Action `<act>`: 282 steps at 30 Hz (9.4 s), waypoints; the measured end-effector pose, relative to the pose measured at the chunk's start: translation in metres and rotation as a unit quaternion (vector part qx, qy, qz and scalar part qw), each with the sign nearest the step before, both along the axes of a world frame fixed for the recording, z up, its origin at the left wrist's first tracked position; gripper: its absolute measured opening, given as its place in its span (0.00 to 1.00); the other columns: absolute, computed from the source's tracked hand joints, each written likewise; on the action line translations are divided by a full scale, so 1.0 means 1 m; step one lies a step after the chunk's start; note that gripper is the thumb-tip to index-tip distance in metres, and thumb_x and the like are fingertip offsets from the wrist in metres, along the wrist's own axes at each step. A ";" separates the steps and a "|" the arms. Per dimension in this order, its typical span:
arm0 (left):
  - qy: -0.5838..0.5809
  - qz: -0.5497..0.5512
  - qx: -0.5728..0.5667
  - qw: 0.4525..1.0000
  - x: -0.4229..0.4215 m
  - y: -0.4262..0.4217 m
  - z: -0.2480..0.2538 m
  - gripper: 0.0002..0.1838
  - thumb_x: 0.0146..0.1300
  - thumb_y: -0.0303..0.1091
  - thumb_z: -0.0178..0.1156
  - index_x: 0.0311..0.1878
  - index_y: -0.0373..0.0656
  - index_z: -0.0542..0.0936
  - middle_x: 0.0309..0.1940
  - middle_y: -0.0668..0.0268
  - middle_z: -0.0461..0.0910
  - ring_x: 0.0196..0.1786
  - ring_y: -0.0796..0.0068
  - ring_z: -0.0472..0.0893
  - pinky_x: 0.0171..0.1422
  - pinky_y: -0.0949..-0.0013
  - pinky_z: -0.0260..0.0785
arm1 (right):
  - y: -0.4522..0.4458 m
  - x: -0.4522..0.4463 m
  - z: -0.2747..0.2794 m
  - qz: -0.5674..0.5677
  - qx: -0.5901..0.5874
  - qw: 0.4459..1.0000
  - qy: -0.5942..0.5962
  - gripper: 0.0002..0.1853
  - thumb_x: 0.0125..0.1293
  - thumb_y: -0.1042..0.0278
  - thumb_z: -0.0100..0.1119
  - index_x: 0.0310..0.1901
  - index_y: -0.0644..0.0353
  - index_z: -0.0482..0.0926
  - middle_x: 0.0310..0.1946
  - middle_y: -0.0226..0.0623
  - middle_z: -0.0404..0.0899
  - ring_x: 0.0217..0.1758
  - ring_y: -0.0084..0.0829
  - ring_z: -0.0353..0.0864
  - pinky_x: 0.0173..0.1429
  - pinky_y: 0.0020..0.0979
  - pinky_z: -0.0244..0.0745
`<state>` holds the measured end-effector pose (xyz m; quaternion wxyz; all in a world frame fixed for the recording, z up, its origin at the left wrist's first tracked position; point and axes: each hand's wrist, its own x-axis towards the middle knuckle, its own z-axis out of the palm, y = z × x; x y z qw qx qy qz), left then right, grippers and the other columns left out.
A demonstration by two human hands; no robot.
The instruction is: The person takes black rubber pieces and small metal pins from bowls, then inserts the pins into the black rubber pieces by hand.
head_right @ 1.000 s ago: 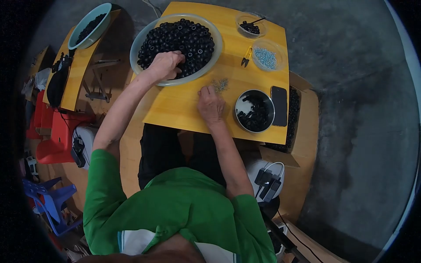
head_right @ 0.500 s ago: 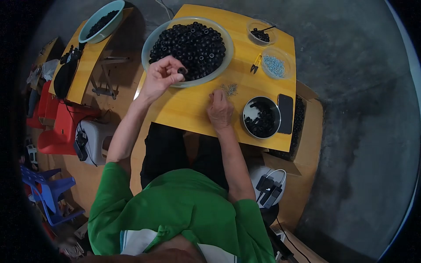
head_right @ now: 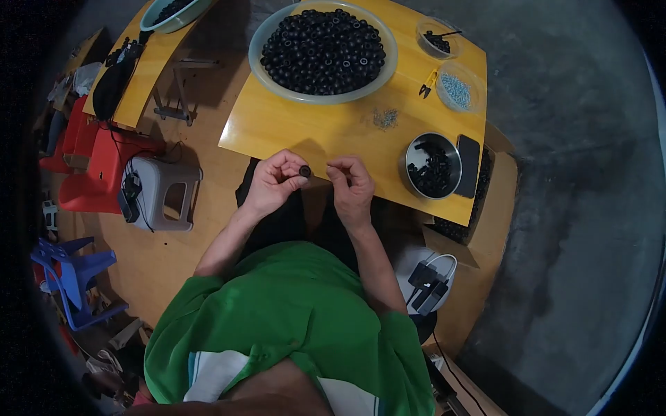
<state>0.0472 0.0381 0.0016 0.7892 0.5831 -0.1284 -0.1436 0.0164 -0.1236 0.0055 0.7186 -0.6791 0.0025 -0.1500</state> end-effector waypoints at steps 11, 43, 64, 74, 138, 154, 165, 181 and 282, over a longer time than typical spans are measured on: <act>-0.158 0.011 0.126 0.979 -0.026 -0.002 0.028 0.12 0.51 0.14 0.60 0.39 0.36 0.76 0.24 0.68 0.79 0.28 0.87 0.75 0.34 0.81 0.67 | 0.008 -0.029 0.023 0.002 -0.162 0.979 -0.121 0.08 0.50 0.86 0.61 0.32 0.64 0.77 0.28 0.35 0.75 0.30 0.26 0.75 0.33 0.24 0.70; -0.088 -0.065 0.130 0.985 -0.044 -0.008 0.027 0.09 0.55 0.13 0.52 0.38 0.33 0.76 0.24 0.65 0.79 0.26 0.82 0.77 0.32 0.80 0.70 | -0.008 -0.046 0.035 0.090 -0.153 0.981 -0.073 0.09 0.44 0.84 0.66 0.28 0.65 0.78 0.25 0.35 0.76 0.27 0.25 0.73 0.30 0.22 0.66; 0.150 -0.061 -0.184 0.970 -0.047 -0.012 0.001 0.06 0.61 0.19 0.53 0.41 0.35 0.74 0.28 0.63 0.78 0.26 0.79 0.77 0.32 0.79 0.70 | -0.005 -0.044 0.025 0.013 -0.166 0.982 0.083 0.09 0.55 0.84 0.56 0.38 0.65 0.76 0.31 0.31 0.75 0.30 0.21 0.73 0.34 0.21 0.68; 0.190 -0.019 -0.190 0.963 -0.043 -0.014 -0.011 0.07 0.63 0.28 0.56 0.41 0.37 0.73 0.27 0.63 0.78 0.24 0.79 0.76 0.29 0.82 0.66 | -0.023 -0.042 0.005 0.142 0.138 0.963 0.185 0.13 0.62 0.82 0.45 0.49 0.66 0.68 0.47 0.40 0.70 0.45 0.26 0.75 0.51 0.26 0.70; -0.004 -0.009 -0.049 0.999 -0.055 -0.028 0.004 0.07 0.61 0.17 0.54 0.42 0.35 0.73 0.28 0.68 0.76 0.31 0.84 0.76 0.38 0.81 0.70 | -0.007 -0.048 0.031 -0.027 -0.234 0.963 -0.130 0.10 0.47 0.83 0.65 0.31 0.64 0.75 0.26 0.38 0.75 0.26 0.31 0.76 0.28 0.26 0.71; -0.182 0.027 0.151 0.971 -0.048 -0.023 0.014 0.03 0.58 0.20 0.58 0.36 0.35 0.77 0.25 0.66 0.76 0.27 0.83 0.75 0.32 0.80 0.66 | -0.009 -0.051 0.035 -0.027 -0.287 0.949 -0.126 0.10 0.44 0.85 0.65 0.30 0.65 0.75 0.25 0.39 0.74 0.26 0.32 0.76 0.29 0.25 0.70; -0.166 0.034 0.151 0.974 -0.049 -0.027 0.020 0.05 0.52 0.20 0.61 0.33 0.36 0.77 0.23 0.63 0.75 0.25 0.70 0.77 0.27 0.74 0.68 | -0.015 -0.051 0.044 0.008 -0.230 0.970 -0.084 0.09 0.44 0.86 0.64 0.28 0.65 0.76 0.24 0.36 0.74 0.25 0.26 0.73 0.28 0.23 0.67; -0.271 -0.025 0.218 0.937 -0.040 -0.023 0.025 0.05 0.52 0.21 0.61 0.31 0.37 0.75 0.23 0.60 0.74 0.24 0.65 0.77 0.26 0.72 0.67 | -0.030 -0.045 0.046 0.108 -0.185 0.976 0.045 0.07 0.44 0.84 0.63 0.25 0.65 0.75 0.22 0.33 0.74 0.25 0.24 0.72 0.29 0.23 0.65; -0.266 -0.013 0.157 0.951 -0.066 -0.033 0.020 0.10 0.40 0.18 0.63 0.28 0.41 0.76 0.22 0.63 0.76 0.24 0.66 0.76 0.31 0.68 0.66 | -0.025 -0.087 0.025 0.138 0.194 0.954 0.182 0.09 0.58 0.73 0.64 0.32 0.64 0.72 0.28 0.28 0.72 0.28 0.14 0.70 0.33 0.15 0.64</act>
